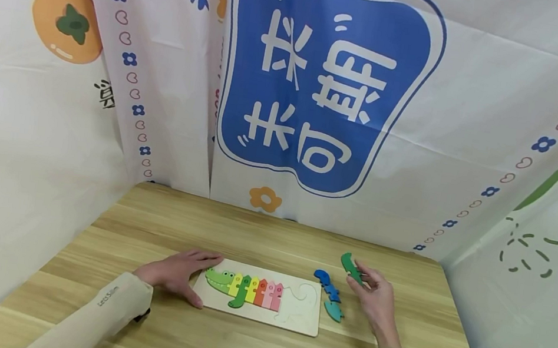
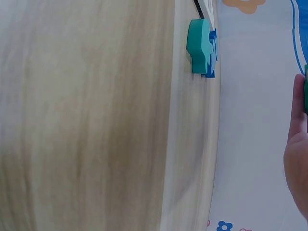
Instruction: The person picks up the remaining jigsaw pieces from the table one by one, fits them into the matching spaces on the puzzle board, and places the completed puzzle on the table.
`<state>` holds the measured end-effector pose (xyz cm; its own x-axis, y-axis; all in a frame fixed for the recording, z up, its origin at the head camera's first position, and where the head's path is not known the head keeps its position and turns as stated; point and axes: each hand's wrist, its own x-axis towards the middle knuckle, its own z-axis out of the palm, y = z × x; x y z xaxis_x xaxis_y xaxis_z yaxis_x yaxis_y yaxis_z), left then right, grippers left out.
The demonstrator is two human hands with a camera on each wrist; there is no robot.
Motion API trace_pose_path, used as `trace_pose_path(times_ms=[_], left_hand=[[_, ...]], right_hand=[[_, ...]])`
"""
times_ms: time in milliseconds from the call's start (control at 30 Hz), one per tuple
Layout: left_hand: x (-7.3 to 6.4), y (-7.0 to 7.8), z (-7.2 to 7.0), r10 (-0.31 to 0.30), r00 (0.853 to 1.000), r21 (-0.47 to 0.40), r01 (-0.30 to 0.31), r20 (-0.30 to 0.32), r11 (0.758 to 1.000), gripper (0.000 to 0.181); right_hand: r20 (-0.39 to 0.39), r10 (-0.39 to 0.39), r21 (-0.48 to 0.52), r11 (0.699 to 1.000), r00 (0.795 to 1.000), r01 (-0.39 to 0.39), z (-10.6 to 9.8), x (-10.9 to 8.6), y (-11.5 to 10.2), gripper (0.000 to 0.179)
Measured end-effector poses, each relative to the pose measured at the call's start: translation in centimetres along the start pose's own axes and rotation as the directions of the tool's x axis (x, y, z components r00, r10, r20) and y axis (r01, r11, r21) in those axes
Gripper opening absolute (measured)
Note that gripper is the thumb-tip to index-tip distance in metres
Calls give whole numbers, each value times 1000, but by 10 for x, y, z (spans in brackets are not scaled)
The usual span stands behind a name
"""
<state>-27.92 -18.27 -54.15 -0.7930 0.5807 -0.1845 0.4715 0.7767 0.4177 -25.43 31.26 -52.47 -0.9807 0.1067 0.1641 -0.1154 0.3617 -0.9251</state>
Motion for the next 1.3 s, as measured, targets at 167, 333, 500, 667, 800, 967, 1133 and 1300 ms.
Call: trace_pose_path(times_ms=[167, 333, 500, 667, 800, 967, 1133, 1300], left_hand=[[0, -1, 0, 3, 1000, -7, -3, 3, 1000, 117], [2, -2, 0, 2, 1000, 8, -2, 4, 1000, 116], [3, -3, 1, 1, 1000, 25, -1, 5, 1000, 116], [1, -2, 1, 1, 1000, 5, -1, 5, 1000, 117], [0, -1, 1, 1, 1000, -3, -1, 5, 1000, 117], [1, -2, 1, 0, 1000, 4, 0, 3, 1000, 117], [1, -2, 1, -3, 1000, -7, 3, 3, 1000, 116], [0, -2, 1, -8, 1000, -16, 8, -2, 1000, 117]], right_hand=[[6, 2, 22, 1000, 1000, -2, 2, 0, -1, 53], [30, 18, 46, 999, 999, -20, 4, 0, 0, 48], [60, 9, 9, 1000, 998, -10, 3, -1, 2, 39], [70, 11, -11, 1000, 997, -10, 2, -2, 3, 38], [68, 18, -25, 1000, 998, -16, 1, -2, 3, 44], [51, 41, -31, 999, 998, -39, 3, 0, 2, 53], [38, 32, 35, 999, 999, -33, 4, -1, 2, 49], [53, 9, 1, 1000, 999, -9, 4, -1, 3, 47]])
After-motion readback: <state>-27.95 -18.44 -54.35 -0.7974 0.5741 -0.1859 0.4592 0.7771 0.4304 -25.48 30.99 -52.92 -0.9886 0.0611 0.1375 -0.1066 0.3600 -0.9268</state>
